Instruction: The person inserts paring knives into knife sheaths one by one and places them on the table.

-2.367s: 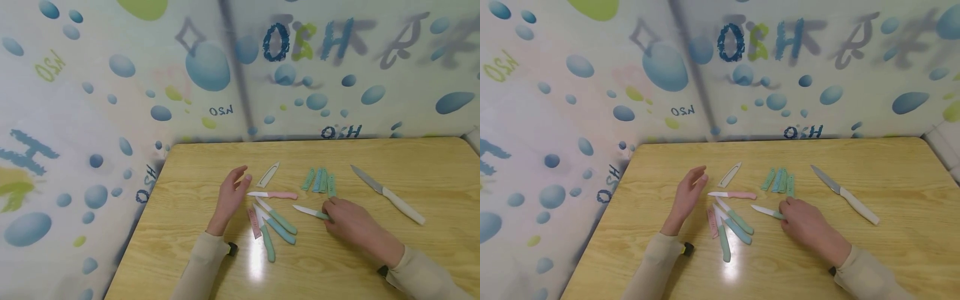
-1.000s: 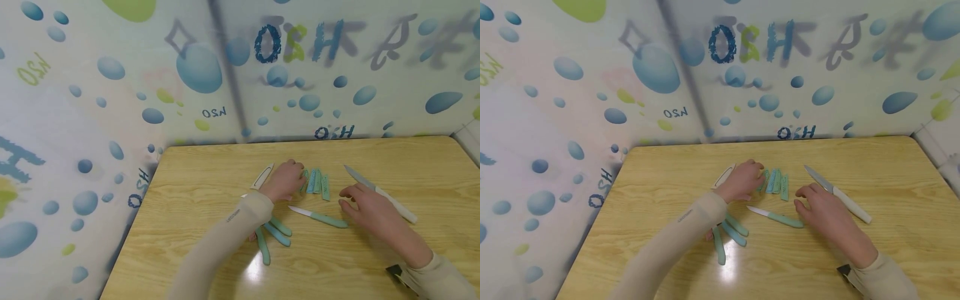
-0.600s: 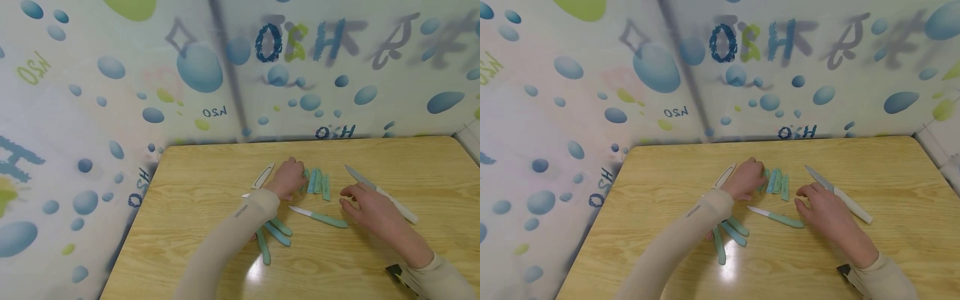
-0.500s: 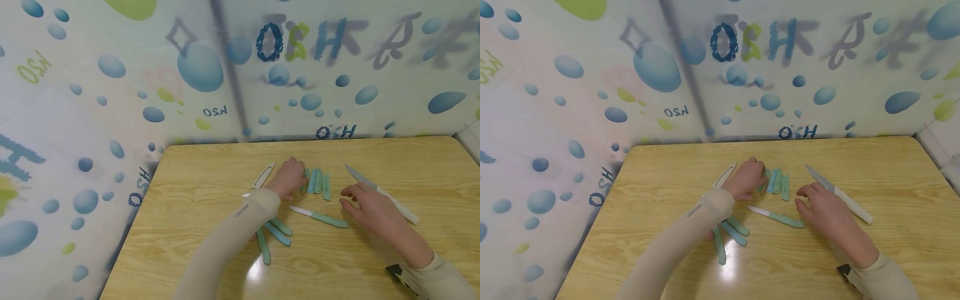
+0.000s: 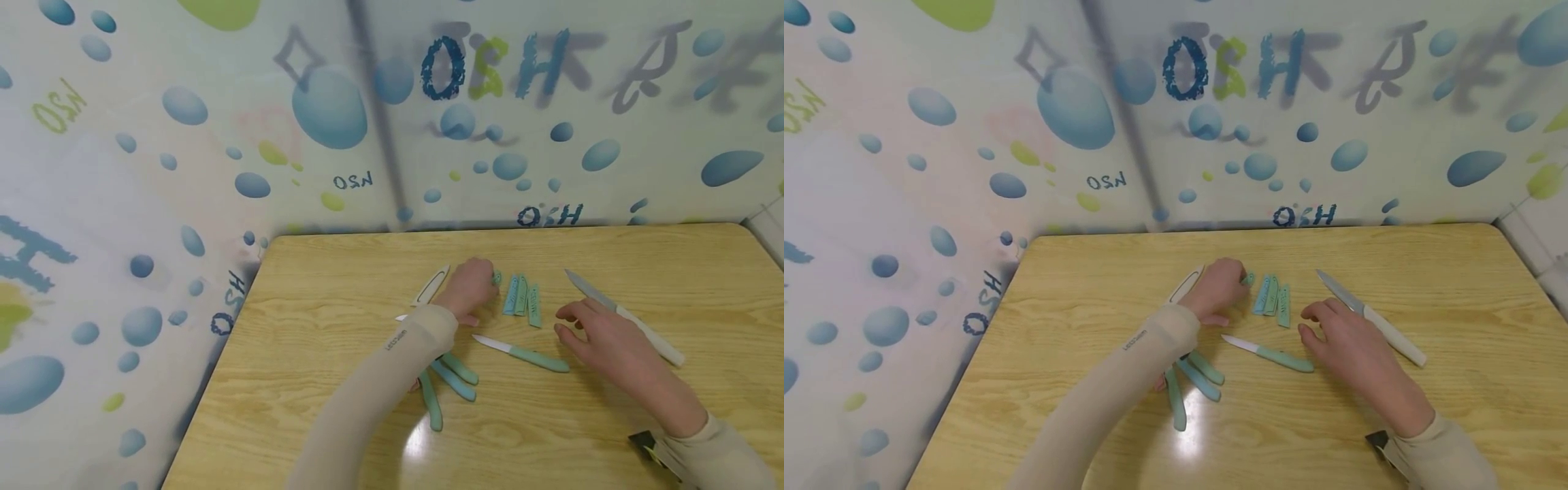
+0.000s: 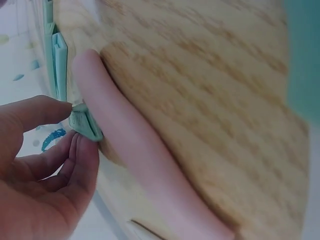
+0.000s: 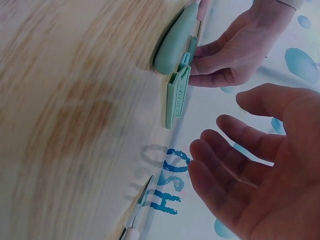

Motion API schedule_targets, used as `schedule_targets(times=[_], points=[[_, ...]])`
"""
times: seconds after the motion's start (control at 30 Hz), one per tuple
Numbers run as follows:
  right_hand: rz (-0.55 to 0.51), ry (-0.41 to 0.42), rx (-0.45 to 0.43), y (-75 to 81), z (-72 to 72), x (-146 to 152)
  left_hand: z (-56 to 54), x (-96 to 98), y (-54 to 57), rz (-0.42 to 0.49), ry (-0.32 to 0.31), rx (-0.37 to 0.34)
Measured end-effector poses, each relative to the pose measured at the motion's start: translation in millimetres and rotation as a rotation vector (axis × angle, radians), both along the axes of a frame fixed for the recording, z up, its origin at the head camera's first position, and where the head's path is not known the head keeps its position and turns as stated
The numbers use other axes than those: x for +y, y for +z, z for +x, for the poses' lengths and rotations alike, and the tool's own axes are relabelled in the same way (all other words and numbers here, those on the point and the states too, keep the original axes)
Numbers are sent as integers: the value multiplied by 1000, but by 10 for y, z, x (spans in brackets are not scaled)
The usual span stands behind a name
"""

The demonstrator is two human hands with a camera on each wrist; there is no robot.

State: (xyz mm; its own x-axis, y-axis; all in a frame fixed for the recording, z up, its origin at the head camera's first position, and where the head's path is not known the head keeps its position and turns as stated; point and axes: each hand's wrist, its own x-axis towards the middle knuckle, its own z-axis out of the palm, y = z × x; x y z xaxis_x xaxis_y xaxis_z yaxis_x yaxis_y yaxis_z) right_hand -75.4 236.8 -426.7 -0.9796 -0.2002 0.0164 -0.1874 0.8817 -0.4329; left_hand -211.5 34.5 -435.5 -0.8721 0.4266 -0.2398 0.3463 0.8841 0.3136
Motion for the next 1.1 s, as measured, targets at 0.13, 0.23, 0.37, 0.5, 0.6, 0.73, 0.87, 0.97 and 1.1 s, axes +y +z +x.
schedule_targets(times=[0.13, 0.23, 0.37, 0.5, 0.6, 0.73, 0.87, 0.97, 1.1], points=[[0, 6, -7, -2, -5, 7, -27, -17, -16, -6, -15, 23], [3, 17, -14, -7, -13, 18, -26, -37, -22, 14, -23, 20], [5, 36, -27, -8, -10, 4, -16, -76, -17, 76, -15, -14], [6, 50, -38, -11, 2, -10, -30, -129, -10, 134, -7, -61], [11, 55, -35, -12, 8, -19, -43, -177, 16, 168, -20, -50], [22, 63, -20, -7, 12, -33, -36, -269, 81, 260, -33, -36], [24, 71, -4, 0, 22, -60, -27, -375, 125, 388, -13, -58], [21, 80, 9, -2, 36, -87, -7, -451, 154, 472, 21, -72], [11, 95, 24, -21, 54, -117, 57, -554, 222, 593, 60, -102]])
